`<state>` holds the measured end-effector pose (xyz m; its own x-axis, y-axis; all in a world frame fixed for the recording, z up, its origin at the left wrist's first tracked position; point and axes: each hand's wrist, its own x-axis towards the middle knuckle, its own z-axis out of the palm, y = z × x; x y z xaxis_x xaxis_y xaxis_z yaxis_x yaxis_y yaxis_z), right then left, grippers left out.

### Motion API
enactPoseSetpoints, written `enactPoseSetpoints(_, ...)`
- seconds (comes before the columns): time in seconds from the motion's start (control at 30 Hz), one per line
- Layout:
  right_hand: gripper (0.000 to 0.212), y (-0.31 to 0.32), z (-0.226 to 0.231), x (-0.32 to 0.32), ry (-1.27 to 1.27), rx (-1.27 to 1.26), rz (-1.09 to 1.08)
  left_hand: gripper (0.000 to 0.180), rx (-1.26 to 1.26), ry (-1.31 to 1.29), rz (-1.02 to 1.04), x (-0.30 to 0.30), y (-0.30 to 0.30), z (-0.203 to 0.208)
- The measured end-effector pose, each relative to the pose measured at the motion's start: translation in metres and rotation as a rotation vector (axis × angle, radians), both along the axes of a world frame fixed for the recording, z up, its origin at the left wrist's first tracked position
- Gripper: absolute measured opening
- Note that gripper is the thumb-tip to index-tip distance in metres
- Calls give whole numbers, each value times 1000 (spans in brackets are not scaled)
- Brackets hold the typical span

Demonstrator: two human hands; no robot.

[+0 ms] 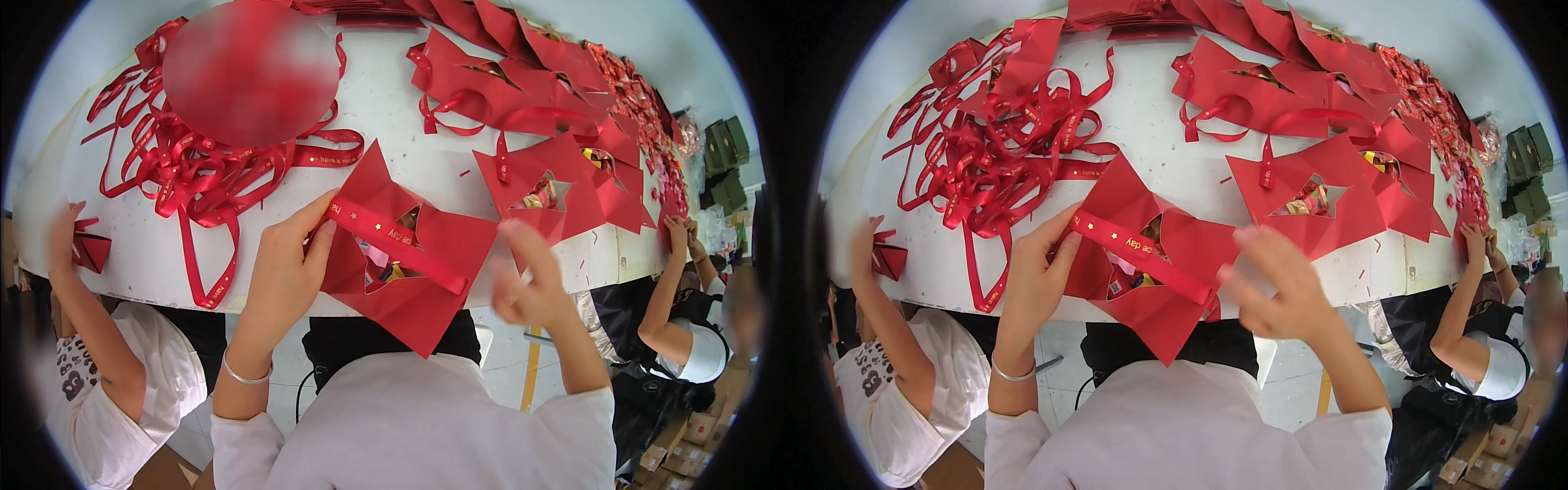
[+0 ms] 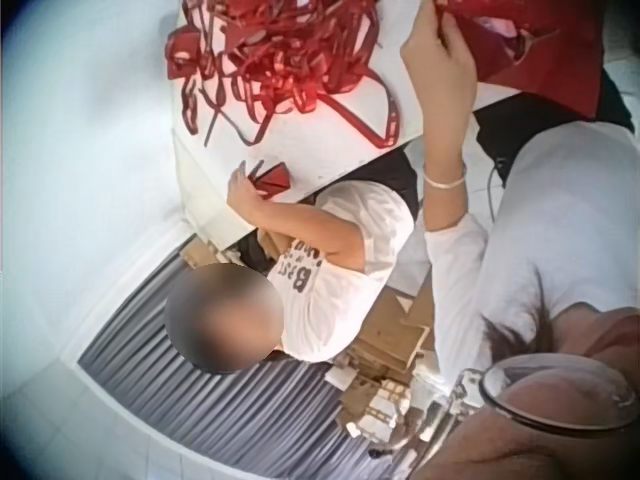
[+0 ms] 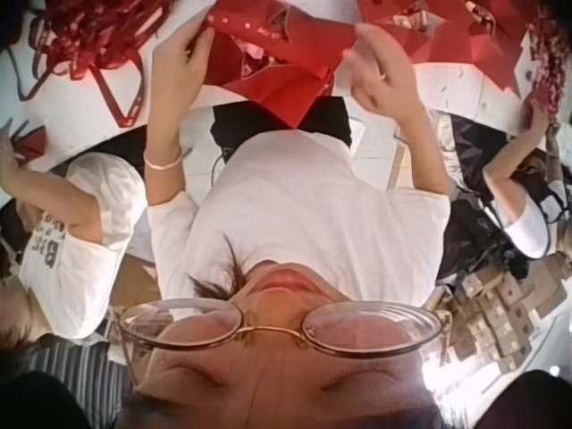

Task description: The person assembles small red gift boxes by folding the paper, inserting a small item, and tying a red ribbon around each box. The process is repeated multiple times with consistent hand movements and placement of finished boxes on the table.

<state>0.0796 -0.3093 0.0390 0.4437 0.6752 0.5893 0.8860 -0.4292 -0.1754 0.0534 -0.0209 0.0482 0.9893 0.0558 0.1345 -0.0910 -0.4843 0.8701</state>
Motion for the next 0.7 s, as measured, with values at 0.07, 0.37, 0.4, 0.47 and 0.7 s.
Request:
enactPoseSetpoints(0.07,35,-3,-17,-5,-37,-103,38,30,-44,-4,16,1,-7,4)
enactPoseSetpoints(0.37,55,58,-15,22,12,-100,155,21,-47,-24,-53,11,-4,14)
enactPoseSetpoints(0.4,56,68,-10,23,51,-77,142,20,-215,64,-86,11,-5,16)
enactPoseSetpoints(0.47,62,86,2,27,260,30,80,20,-336,65,-129,10,-7,17)
enactPoseSetpoints(0.7,27,116,-2,50,335,118,65,16,-289,-88,-202,3,-15,12)
